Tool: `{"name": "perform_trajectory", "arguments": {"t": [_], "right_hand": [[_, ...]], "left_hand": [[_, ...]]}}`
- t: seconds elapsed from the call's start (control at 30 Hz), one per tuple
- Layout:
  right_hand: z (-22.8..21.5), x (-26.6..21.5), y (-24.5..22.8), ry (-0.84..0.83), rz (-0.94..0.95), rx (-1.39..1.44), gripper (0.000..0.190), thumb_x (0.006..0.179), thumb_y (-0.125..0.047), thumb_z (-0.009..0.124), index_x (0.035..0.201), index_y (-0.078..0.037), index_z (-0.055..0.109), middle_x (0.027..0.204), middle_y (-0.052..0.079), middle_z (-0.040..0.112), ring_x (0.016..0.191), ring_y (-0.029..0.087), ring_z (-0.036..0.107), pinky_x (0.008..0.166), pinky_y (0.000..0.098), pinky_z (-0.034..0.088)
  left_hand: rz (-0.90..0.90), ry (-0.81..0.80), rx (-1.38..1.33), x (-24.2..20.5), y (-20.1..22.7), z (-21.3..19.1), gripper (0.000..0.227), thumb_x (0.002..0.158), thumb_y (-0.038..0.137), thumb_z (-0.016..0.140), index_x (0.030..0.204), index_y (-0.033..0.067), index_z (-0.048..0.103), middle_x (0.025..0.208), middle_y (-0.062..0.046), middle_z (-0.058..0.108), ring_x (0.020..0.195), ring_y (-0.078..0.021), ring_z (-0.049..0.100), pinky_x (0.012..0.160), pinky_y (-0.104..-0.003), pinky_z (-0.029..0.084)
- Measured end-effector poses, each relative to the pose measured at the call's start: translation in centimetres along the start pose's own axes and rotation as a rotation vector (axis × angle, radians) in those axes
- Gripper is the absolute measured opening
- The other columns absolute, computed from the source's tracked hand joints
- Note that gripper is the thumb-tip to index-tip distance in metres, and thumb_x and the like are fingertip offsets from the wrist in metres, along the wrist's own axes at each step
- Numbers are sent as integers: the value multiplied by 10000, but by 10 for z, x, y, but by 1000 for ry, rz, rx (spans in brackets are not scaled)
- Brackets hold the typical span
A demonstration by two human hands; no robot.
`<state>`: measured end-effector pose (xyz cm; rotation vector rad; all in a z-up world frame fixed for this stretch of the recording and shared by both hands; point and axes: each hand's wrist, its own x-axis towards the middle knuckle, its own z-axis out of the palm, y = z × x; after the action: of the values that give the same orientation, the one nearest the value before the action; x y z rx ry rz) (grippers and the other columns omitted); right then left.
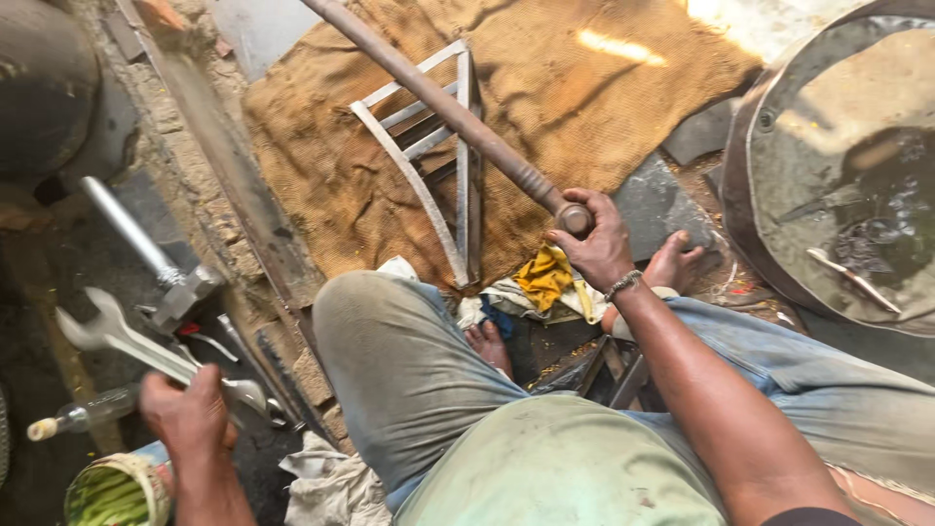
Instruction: The person holds a metal rod and uses a wrench to tighten or loosen a fitting at one end of the rod while sitting on the floor.
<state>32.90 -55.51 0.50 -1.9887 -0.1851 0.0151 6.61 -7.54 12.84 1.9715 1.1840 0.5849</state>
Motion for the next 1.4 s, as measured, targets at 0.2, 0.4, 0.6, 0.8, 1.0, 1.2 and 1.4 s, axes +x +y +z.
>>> {"name": "perform_trajectory", "arguments": {"t": [0.2, 0.4, 0.6, 0.8, 1.0, 1.2, 1.4], "right_hand": [[-10, 1, -17, -46, 44, 17, 570, 783, -144, 870, 1300, -108, 631, 1227, 98, 634, 1121, 247, 679, 954, 342, 572], [6, -4, 17, -57, 121, -45, 579, 817, -175, 832, 1356, -138, 623, 1310, 106, 599, 1204, 273, 630, 1016, 377, 536], [20, 6, 36, 69, 197, 12, 506, 856, -307, 878, 1263, -83, 679, 1368, 173, 573, 1255, 311, 578, 1024, 421, 493], [41, 32, 7, 151, 723, 46, 436, 763, -363, 872, 1044, -51, 755, 908, 65, 780, 800, 212, 760, 753, 383, 622], [22, 33, -19, 83, 607, -51, 410, 749, -367, 885, 1025, -96, 749, 919, 57, 784, 810, 194, 740, 761, 371, 582], [-9, 27, -43, 212, 406, 311, 284, 912, -326, 794, 1000, -63, 733, 876, 96, 774, 722, 188, 724, 660, 353, 594], [-80, 17, -50, 407, 218, 622, 296, 1094, -407, 520, 1016, -130, 590, 670, 0, 572, 512, 86, 545, 496, 270, 534]], "left_hand": [[223, -548, -83, -49, 155, 92, 458, 792, -62, 742, 1218, 3, 583, 991, -100, 568, 791, -188, 636, 624, -311, 618], [328, -1013, 49, -121, 181, 286, 378, 776, 38, 735, 1136, 14, 621, 949, -100, 685, 785, -165, 660, 656, -309, 569], [515, -1146, 80, -147, 128, 364, 422, 767, 24, 784, 1158, -26, 635, 1043, -207, 693, 952, -317, 671, 836, -419, 597], [228, -1252, 64, -132, 99, 391, 313, 945, 201, 718, 1113, -58, 664, 1034, -271, 687, 922, -288, 659, 833, -515, 511], [-548, -1151, -633, -108, 119, 420, 447, 934, 288, 687, 1271, 31, 545, 1205, -119, 676, 1045, -264, 716, 964, -444, 616], [-613, -1214, -921, -110, 128, 447, 352, 986, 156, 705, 1230, -21, 522, 1138, -154, 666, 1046, -287, 681, 899, -466, 642], [-544, -1144, -735, -117, 146, 442, 378, 942, 198, 724, 1203, 9, 527, 1125, -113, 642, 1057, -252, 668, 858, -502, 669]]}}
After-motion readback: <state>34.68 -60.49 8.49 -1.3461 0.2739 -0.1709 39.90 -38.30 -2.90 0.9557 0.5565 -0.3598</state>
